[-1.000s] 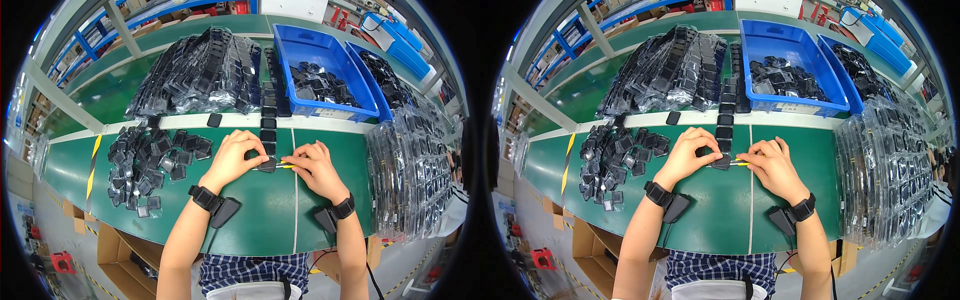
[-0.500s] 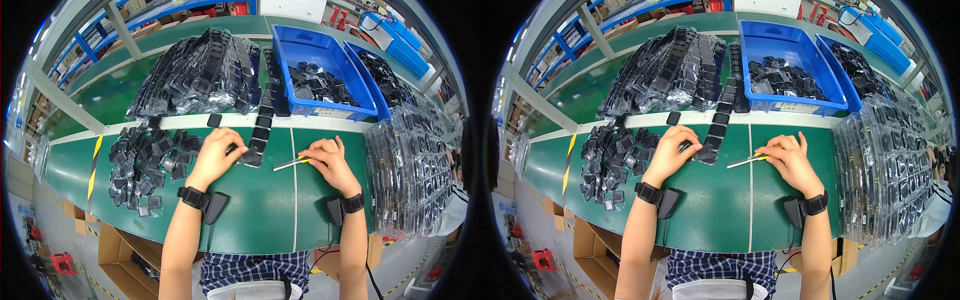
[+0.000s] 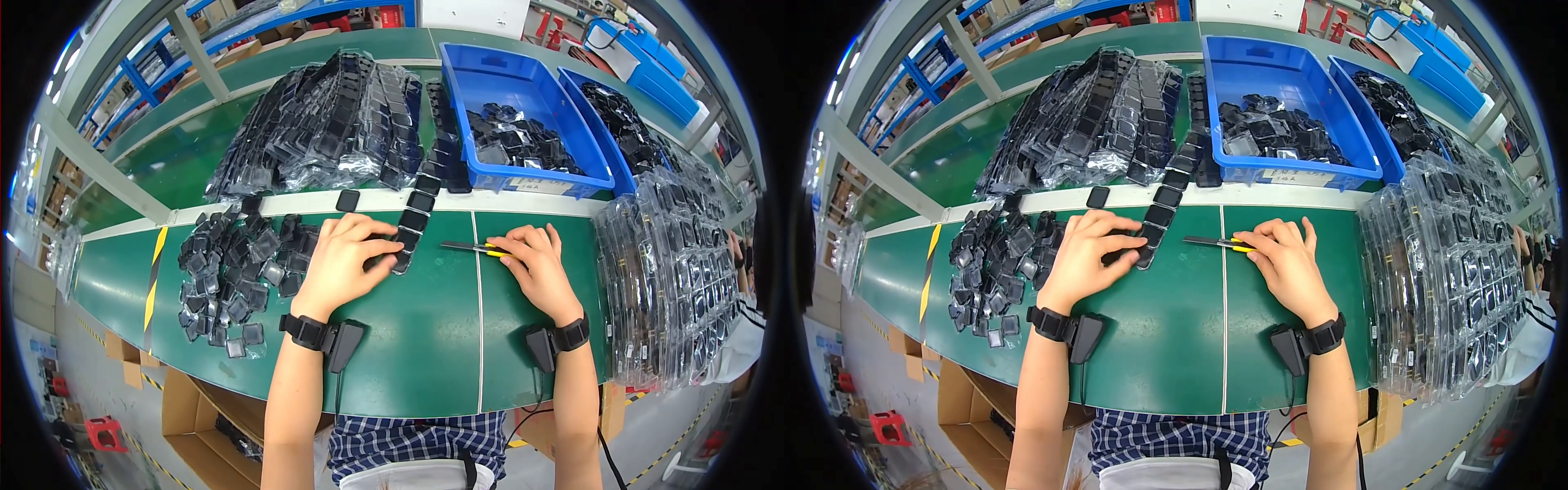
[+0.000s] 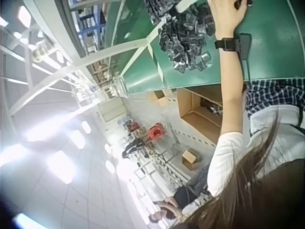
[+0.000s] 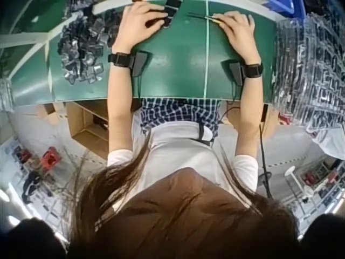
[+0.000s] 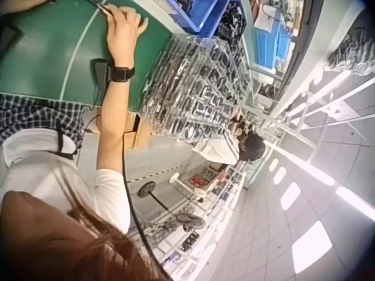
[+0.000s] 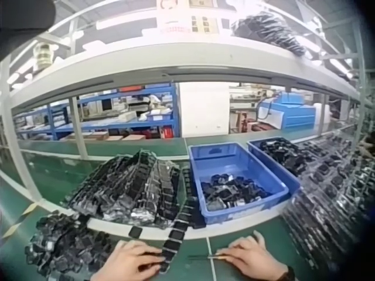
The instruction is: The person separates small black components from a plastic strip using a utility knife, handling them one at a time. They place the detached components into a pile on the table and move the remaining strip to continue the process.
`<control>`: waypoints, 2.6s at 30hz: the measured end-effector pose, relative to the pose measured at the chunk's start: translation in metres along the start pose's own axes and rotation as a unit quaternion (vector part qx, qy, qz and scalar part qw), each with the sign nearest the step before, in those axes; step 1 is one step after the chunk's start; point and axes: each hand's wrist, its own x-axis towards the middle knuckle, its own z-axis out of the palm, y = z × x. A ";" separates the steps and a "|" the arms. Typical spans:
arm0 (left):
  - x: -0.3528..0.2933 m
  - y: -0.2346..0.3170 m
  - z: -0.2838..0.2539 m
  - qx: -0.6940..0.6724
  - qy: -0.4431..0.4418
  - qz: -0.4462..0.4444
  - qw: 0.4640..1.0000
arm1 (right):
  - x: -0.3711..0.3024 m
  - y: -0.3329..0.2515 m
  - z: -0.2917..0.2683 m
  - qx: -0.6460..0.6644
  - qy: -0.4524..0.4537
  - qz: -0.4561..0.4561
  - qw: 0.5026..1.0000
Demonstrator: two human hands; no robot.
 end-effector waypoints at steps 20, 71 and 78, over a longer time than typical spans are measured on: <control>0.011 0.025 0.029 -0.139 -0.034 0.007 0.990 | -0.001 -0.029 0.015 0.032 -0.028 -0.091 0.995; 0.010 0.028 0.034 -0.167 -0.070 -0.028 0.983 | 0.001 -0.016 0.007 0.049 -0.056 -0.076 0.994; 0.013 0.026 0.035 -0.179 -0.091 -0.050 0.978 | 0.002 -0.017 0.018 0.042 -0.046 -0.078 0.995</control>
